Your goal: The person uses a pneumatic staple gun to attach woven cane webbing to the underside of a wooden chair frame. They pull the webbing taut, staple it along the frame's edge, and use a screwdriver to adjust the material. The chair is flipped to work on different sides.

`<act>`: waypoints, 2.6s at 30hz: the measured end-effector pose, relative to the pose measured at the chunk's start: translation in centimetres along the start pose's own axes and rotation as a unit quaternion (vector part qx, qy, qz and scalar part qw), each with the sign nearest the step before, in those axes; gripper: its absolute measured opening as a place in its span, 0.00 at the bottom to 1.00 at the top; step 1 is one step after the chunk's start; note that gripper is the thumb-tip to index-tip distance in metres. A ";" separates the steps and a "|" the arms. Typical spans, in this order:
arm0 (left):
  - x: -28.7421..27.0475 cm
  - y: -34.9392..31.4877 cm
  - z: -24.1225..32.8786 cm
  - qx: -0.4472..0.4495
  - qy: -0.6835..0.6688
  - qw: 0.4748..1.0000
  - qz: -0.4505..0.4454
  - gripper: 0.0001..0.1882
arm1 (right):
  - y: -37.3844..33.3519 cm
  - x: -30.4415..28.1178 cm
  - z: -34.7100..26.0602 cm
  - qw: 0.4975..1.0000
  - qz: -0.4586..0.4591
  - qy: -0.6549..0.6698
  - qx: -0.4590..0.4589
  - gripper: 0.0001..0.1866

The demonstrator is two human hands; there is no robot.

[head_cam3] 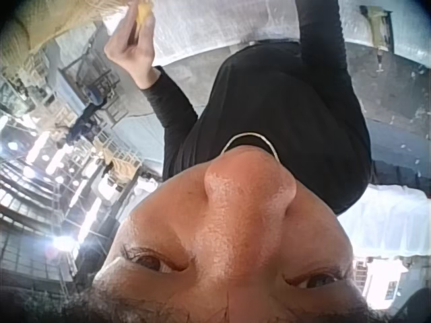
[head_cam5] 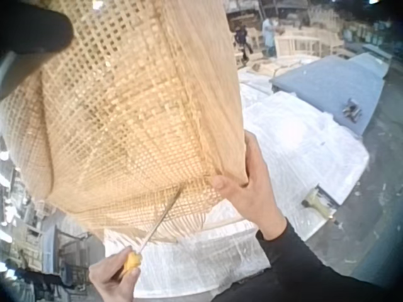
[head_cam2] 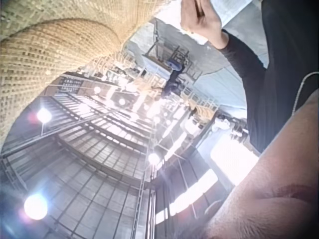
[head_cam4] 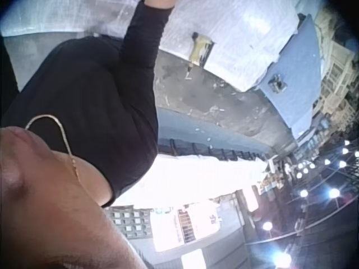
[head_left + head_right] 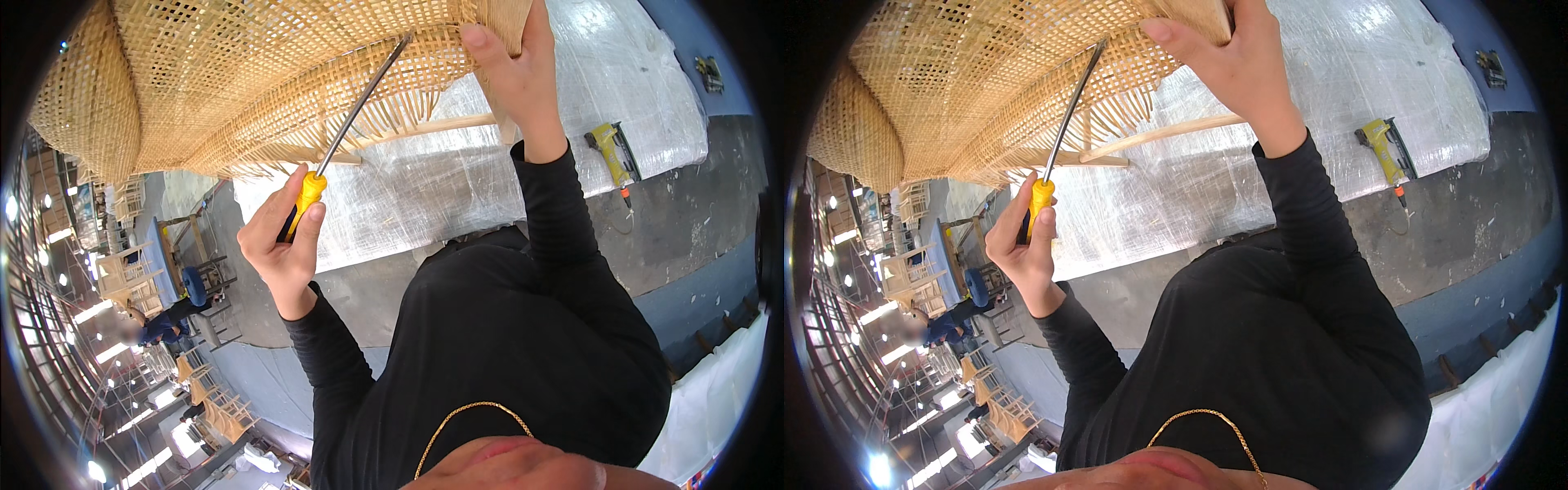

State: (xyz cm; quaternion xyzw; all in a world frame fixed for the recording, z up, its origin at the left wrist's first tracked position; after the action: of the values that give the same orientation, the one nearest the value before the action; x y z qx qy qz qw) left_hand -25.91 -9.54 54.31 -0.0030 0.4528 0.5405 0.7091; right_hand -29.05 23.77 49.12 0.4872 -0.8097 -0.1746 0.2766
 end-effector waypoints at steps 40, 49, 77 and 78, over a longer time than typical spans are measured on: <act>10.0 -4.8 -6.0 -0.170 -0.449 0.877 0.013 0.26 | -1.8 -2.4 2.2 0.994 0.028 -0.099 0.029 0.46; 15.9 -5.3 -7.6 -0.245 -0.793 0.525 -0.189 0.31 | -2.0 -2.7 2.9 0.993 0.042 -0.108 0.037 0.47; 21.4 -25.8 -25.5 -0.337 -0.210 0.739 -0.544 0.16 | -3.5 5.3 -12.8 0.843 0.057 -0.496 -0.200 0.13; 21.1 -27.0 -26.0 -0.334 -0.162 0.744 -0.556 0.17 | -3.6 5.7 -12.8 0.846 0.052 -0.493 -0.194 0.13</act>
State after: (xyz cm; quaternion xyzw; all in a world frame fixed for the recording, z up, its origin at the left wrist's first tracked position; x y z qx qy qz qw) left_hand -21.59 -17.48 12.27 -0.4031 0.0402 0.1599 0.9002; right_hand -20.75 16.91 58.82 0.2305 -0.8133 -0.5306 -0.0616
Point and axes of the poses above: each hand's wrist, its own y-axis towards the middle knuckle, its own x-axis out of the palm, z = x × y, the point moved 10 cm from there along y, towards the middle knuckle, and after that the axes turned 5 degrees about x, right-handed, at the moved point
